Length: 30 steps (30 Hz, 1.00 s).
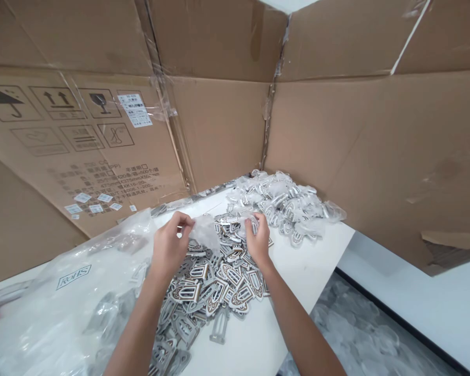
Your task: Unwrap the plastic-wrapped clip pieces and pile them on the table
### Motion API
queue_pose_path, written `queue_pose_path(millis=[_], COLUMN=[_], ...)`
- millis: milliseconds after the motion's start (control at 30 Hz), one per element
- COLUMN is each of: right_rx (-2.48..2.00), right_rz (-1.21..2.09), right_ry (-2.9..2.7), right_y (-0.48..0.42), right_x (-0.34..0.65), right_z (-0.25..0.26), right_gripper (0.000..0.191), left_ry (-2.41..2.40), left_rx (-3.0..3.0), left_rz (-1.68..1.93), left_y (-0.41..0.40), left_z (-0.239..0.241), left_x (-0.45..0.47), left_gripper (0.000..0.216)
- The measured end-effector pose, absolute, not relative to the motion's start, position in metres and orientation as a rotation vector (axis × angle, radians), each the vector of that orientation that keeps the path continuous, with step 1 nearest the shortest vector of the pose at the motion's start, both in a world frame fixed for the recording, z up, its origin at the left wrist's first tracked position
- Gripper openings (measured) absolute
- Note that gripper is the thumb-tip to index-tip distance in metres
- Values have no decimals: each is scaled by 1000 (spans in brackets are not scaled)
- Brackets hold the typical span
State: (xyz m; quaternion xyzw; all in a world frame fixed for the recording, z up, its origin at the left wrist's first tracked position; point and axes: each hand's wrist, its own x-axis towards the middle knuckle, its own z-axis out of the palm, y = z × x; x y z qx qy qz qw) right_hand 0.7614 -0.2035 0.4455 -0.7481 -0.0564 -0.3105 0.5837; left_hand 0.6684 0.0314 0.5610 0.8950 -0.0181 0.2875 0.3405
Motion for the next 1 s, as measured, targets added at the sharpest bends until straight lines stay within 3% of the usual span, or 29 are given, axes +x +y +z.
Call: queue_pose_path(millis=[67, 200, 267, 400, 500, 667, 1000], right_rx=[-1751, -1749, -1748, -1755, -1764, -1762, -1745], right_rz=[-679, -650, -646, -632, -627, -628, -653], right_ry=[-135, -120, -122, -130, -156, -173, -171], right_y=[-203, -205, -205, -205, -206, -206, -206], right_x=[762, 763, 763, 763, 764, 763, 761], right_z=[445, 445, 445, 445, 446, 447, 448], right_gripper=[38, 40, 40, 38, 37, 36, 35], left_ry=[-87, -354, -392, -286, -290, -331, -222], left_rx=[2286, 2138, 2084, 2371, 2526, 2633, 2538], left_rz=[761, 238, 149, 283, 164, 153, 478], left_y=[29, 26, 30, 49, 60, 52, 35], left_z=[563, 564, 560, 544, 535, 540, 555], left_x=[668, 667, 667, 667, 666, 669, 669], left_gripper=[6, 18, 19, 33, 45, 18, 18])
